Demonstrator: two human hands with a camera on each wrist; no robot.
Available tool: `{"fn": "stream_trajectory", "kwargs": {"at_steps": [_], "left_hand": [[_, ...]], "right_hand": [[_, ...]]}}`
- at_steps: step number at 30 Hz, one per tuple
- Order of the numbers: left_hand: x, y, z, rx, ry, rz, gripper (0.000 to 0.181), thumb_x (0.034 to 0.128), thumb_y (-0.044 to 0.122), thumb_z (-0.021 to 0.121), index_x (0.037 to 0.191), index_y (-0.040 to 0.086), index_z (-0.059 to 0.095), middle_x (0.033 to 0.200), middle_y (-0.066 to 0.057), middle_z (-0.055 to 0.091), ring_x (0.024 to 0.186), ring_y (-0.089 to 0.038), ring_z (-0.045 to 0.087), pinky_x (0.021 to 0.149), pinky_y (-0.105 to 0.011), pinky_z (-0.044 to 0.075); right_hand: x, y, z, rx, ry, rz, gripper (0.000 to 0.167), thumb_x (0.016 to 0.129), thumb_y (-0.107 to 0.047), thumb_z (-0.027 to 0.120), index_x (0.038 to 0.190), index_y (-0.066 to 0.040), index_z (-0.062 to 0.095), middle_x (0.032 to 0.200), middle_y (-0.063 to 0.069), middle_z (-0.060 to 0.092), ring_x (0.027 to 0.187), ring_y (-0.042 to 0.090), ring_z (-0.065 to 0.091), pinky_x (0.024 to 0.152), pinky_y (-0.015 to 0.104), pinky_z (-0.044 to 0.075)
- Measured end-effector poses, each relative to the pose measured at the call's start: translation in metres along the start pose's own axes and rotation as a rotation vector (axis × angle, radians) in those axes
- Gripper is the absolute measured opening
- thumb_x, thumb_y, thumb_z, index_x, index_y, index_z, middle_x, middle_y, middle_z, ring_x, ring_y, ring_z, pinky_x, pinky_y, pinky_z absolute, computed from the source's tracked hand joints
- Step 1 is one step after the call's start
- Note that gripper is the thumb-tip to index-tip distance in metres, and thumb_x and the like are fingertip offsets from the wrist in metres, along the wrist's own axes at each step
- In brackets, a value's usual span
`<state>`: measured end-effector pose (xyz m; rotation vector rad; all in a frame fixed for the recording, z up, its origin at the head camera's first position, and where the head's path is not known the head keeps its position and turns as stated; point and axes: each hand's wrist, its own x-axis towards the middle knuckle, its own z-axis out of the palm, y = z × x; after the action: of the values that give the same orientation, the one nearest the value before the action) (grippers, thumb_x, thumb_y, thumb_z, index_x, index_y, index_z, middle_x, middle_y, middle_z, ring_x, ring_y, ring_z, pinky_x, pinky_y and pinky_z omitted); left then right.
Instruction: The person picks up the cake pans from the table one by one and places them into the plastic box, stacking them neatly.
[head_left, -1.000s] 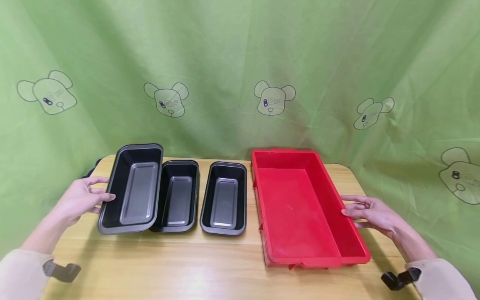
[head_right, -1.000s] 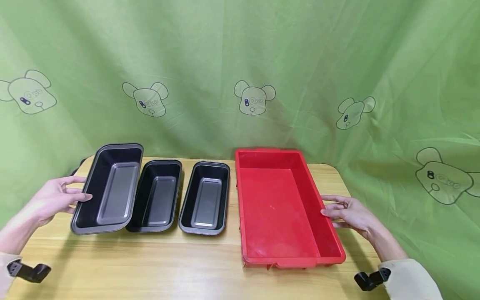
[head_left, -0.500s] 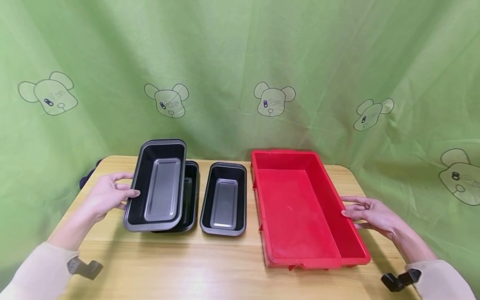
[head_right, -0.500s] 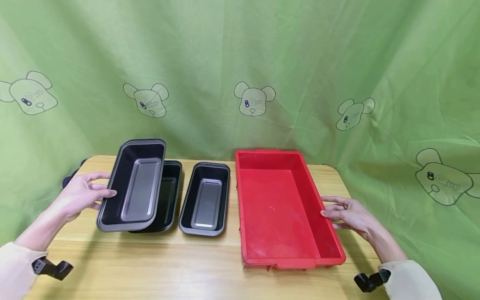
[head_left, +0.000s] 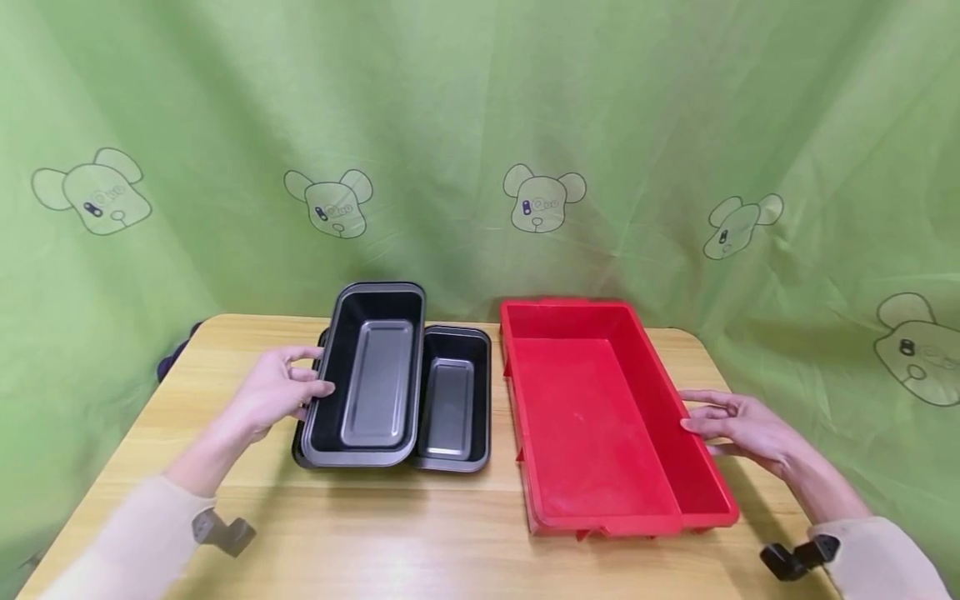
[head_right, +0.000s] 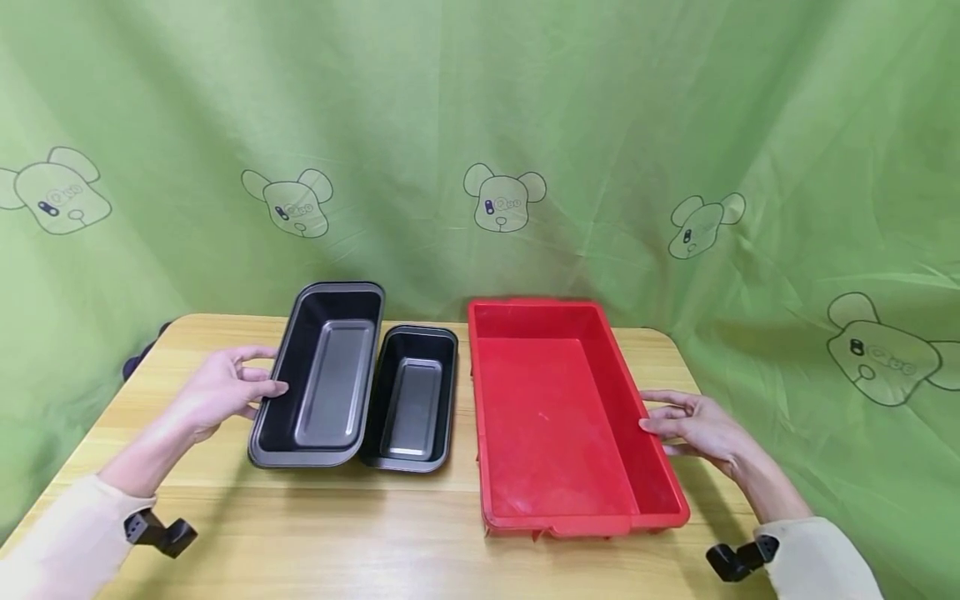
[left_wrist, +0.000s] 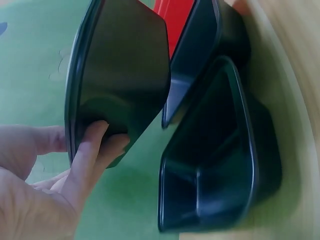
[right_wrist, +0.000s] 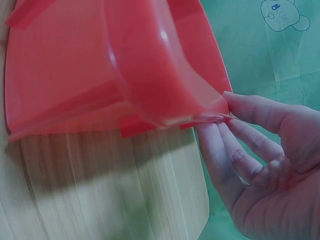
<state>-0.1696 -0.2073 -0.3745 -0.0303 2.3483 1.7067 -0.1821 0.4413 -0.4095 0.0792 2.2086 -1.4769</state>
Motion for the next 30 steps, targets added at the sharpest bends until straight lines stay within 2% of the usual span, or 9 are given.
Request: {"fn": "stream_trajectory", "kwargs": {"at_steps": [5,8,10,15,18,23,26,30], "left_hand": [[0.006,0.008,0.022,-0.038,-0.026,0.013,0.071,0.0925,-0.003,0.07,0.155,-0.012,0.036,0.094,-0.009,0.079,0.077,-0.01,0.075,0.066,-0.037,0.07],[0.011,0.012,0.035,-0.07,-0.032,0.016,0.069,0.0918,-0.004,0.07,0.153,-0.011,0.039,0.09,-0.004,0.077,0.075,-0.01,0.074,0.065,-0.036,0.069],[0.014,0.015,0.043,-0.088,-0.032,0.018,0.067,0.0912,-0.005,0.07,0.152,-0.01,0.041,0.09,-0.005,0.077,0.075,-0.011,0.075,0.064,-0.036,0.069],[0.023,0.021,0.063,-0.123,-0.035,0.03,0.062,0.0903,-0.007,0.069,0.148,-0.009,0.047,0.103,-0.022,0.079,0.079,-0.014,0.076,0.067,-0.039,0.07],[0.027,0.026,0.074,-0.126,-0.033,0.038,0.063,0.0896,-0.007,0.07,0.148,-0.009,0.047,0.107,-0.026,0.078,0.08,-0.015,0.076,0.066,-0.039,0.07],[0.034,0.033,0.092,-0.146,-0.035,0.059,0.065,0.0886,-0.007,0.071,0.149,-0.008,0.048,0.092,-0.015,0.078,0.075,-0.011,0.073,0.058,-0.033,0.067],[0.038,0.039,0.104,-0.164,-0.032,0.058,0.062,0.0883,-0.008,0.071,0.147,-0.006,0.051,0.087,-0.008,0.075,0.075,-0.012,0.072,0.06,-0.034,0.068],[0.041,0.047,0.119,-0.174,-0.026,0.053,0.06,0.0874,-0.008,0.072,0.144,-0.004,0.054,0.091,-0.012,0.076,0.077,-0.014,0.073,0.061,-0.036,0.069]], "right_hand": [[0.0,0.001,0.0,-0.002,0.002,0.005,0.034,0.103,-0.019,0.067,0.128,-0.042,0.065,0.106,-0.011,0.078,0.097,0.012,0.077,0.085,0.035,0.068],[0.0,0.001,0.0,0.003,-0.006,0.003,0.034,0.103,-0.018,0.067,0.126,-0.043,0.065,0.106,-0.011,0.078,0.097,0.011,0.077,0.084,0.035,0.068],[0.001,0.002,0.0,0.001,-0.014,-0.006,0.035,0.104,-0.018,0.066,0.127,-0.044,0.064,0.106,-0.011,0.078,0.097,0.011,0.077,0.084,0.035,0.068],[0.0,0.002,0.0,-0.003,-0.014,-0.007,0.034,0.105,-0.018,0.064,0.127,-0.043,0.065,0.107,-0.012,0.078,0.097,0.011,0.077,0.084,0.034,0.068],[0.0,0.001,0.0,0.004,-0.015,0.0,0.034,0.105,-0.017,0.065,0.127,-0.043,0.065,0.107,-0.013,0.079,0.097,0.011,0.077,0.084,0.034,0.068],[0.0,-0.001,0.002,0.011,-0.013,0.0,0.035,0.104,-0.017,0.066,0.127,-0.043,0.065,0.108,-0.013,0.079,0.097,0.01,0.077,0.084,0.033,0.068],[-0.001,-0.002,0.002,-0.002,-0.004,0.0,0.035,0.103,-0.018,0.067,0.129,-0.042,0.065,0.108,-0.013,0.078,0.098,0.01,0.077,0.085,0.034,0.068],[-0.001,-0.002,0.001,-0.005,0.002,0.006,0.034,0.103,-0.019,0.067,0.127,-0.044,0.065,0.107,-0.013,0.078,0.097,0.011,0.077,0.085,0.034,0.068]]}}
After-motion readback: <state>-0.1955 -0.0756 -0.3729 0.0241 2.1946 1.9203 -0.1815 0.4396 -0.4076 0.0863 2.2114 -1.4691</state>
